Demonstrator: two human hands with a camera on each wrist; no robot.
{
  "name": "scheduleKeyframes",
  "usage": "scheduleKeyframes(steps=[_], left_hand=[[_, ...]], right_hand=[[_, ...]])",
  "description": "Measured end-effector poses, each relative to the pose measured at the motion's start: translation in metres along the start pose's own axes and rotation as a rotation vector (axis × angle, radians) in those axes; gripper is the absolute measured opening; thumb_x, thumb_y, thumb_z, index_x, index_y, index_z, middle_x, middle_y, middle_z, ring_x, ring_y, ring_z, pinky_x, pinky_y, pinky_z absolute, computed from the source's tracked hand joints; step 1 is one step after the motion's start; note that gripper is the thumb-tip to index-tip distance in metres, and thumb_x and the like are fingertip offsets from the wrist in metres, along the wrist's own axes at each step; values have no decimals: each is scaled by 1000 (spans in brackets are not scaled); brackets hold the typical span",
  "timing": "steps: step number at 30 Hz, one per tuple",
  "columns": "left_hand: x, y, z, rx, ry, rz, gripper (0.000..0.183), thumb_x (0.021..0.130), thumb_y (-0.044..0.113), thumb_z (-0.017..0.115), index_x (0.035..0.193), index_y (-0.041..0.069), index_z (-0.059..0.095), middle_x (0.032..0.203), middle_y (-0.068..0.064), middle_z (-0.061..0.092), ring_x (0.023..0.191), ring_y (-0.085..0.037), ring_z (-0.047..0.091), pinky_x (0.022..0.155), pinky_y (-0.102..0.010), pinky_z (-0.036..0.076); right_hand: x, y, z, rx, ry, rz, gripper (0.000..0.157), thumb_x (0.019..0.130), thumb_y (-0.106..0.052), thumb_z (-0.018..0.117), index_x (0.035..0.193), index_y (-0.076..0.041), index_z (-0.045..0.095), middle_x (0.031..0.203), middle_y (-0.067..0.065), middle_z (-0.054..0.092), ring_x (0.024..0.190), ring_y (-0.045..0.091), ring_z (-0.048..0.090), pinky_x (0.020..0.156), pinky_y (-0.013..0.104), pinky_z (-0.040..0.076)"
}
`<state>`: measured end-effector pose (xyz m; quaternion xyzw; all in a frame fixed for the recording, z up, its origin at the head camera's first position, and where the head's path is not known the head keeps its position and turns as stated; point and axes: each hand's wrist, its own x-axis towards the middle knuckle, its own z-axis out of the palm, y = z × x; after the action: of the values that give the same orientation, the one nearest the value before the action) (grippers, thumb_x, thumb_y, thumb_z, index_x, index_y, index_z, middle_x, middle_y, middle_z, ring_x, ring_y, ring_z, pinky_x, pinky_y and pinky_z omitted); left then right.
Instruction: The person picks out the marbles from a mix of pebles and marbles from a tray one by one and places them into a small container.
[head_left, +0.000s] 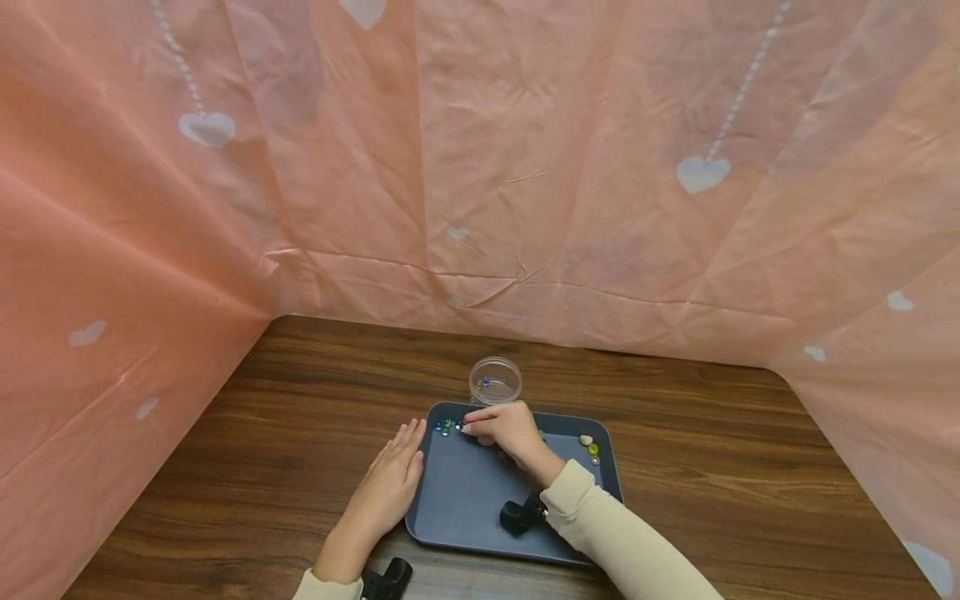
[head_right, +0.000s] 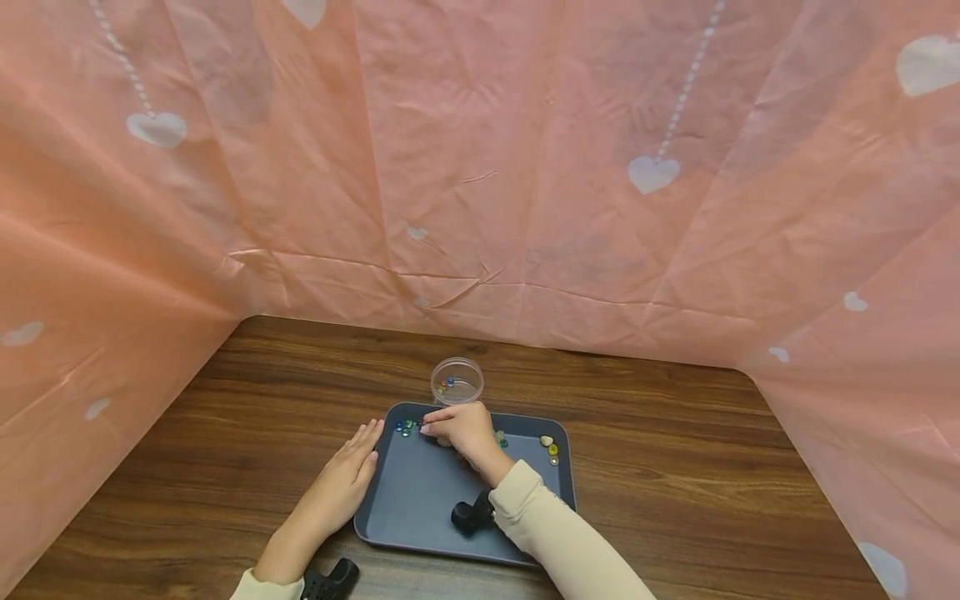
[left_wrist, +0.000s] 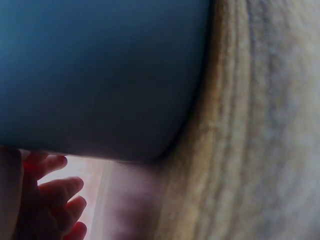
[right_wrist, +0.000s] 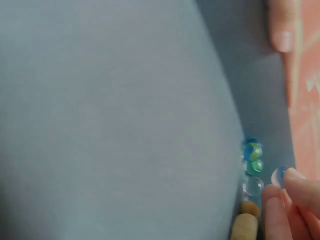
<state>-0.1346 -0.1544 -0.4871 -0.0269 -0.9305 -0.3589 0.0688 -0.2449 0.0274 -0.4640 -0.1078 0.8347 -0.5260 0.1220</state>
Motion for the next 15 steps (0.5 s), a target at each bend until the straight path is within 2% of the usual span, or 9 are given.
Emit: scheduleKeyframes(steps=[2, 5, 9, 15], left_hand=[[0, -1, 0, 2, 3, 3, 47, 105, 13, 44, 149, -1, 41, 156, -22, 40, 148, -39, 33, 121, -57, 28], [0, -1, 0, 2, 7, 4, 47, 104, 13, 44, 149, -1, 42, 155, -22, 40, 147, -39, 34, 121, -57, 28], [0, -2, 0, -1, 5, 0, 47, 104, 13, 44, 149, -1, 41, 155, -21, 40, 148, -39, 34, 121, -57, 28], [0, -2, 0, 1, 0, 3, 47, 105, 13, 43, 150, -1, 40, 156, -22, 39, 148, -39, 33, 121, -56, 27]], right_hand=[[0, -1, -3, 151, -15, 76, 22, 81, -10, 80, 100, 1, 79, 91, 13, 78, 75, 14, 75, 69, 26, 61], [0, -5, -6, 271, -27, 140, 25, 83, -10, 78, 105, 2, 77, 97, 13, 78, 85, 16, 76, 76, 29, 63], [1, -13, -10, 309, -26, 164, 25, 85, -11, 77, 107, 0, 77, 97, 10, 79, 83, 13, 75, 78, 30, 63], [5, -24, -19, 372, -1, 157, 27, 87, -8, 75, 111, 3, 74, 100, 10, 78, 85, 9, 75, 87, 34, 61]])
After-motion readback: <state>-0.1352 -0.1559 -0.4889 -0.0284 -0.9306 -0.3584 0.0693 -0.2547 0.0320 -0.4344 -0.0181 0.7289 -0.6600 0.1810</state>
